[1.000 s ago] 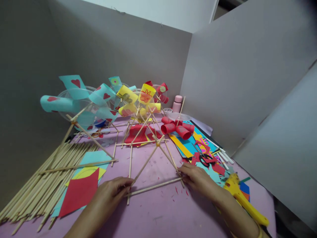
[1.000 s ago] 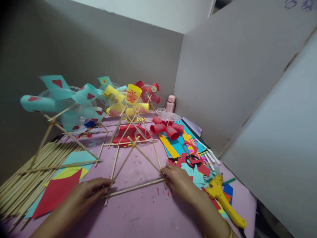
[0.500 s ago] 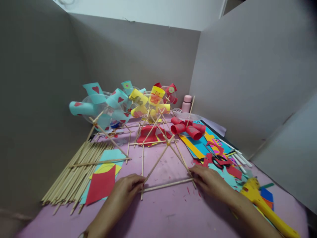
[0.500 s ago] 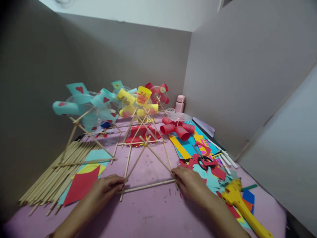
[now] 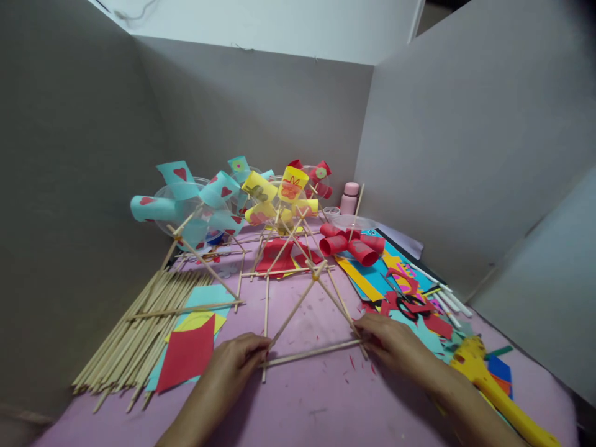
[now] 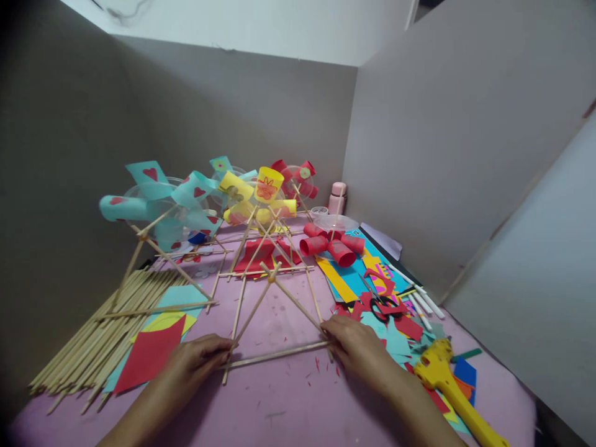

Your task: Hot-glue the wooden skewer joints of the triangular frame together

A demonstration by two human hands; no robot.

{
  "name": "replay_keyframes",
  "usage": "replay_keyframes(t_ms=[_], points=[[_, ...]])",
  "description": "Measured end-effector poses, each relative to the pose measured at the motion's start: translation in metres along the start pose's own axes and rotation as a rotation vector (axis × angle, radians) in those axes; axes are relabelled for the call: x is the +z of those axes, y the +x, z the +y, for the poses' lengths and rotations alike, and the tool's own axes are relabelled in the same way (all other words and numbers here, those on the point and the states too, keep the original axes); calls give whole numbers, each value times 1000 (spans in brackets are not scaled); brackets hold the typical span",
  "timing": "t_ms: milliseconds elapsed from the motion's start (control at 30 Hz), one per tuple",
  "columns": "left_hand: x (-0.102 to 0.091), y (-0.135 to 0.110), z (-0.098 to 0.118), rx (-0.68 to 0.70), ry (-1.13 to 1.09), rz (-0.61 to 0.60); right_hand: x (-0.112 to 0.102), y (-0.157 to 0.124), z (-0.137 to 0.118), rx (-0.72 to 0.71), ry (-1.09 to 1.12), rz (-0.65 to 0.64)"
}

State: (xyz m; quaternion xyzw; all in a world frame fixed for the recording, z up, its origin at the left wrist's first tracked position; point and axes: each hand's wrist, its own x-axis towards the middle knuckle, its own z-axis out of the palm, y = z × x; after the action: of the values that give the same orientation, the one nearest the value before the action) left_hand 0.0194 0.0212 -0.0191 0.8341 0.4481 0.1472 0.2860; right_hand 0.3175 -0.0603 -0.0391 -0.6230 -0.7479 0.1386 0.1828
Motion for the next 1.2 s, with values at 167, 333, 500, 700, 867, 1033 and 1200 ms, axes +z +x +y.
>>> replay_keyframes(t_ms=[167,333,500,700,867,1033,1200], points=[[4,4,-10,11,9,30,4,2,0,36,-19,10],[5,2,-12,6,9,12,5,4,-2,40,3,36],[5,-1,-9,-5,22,20,8,3,0,34,12,38],[2,-9,-4,-24,8,22,10,3,2,66,-14,-1],[2,-14,-2,-42,-16,15,11,4,3,77,13,-20],[5,-13,-7,-76,-52,18,11,4,3,97,19,-19],[7,-13,-9,-76,-38,18,13,5,5,103,24,-27]])
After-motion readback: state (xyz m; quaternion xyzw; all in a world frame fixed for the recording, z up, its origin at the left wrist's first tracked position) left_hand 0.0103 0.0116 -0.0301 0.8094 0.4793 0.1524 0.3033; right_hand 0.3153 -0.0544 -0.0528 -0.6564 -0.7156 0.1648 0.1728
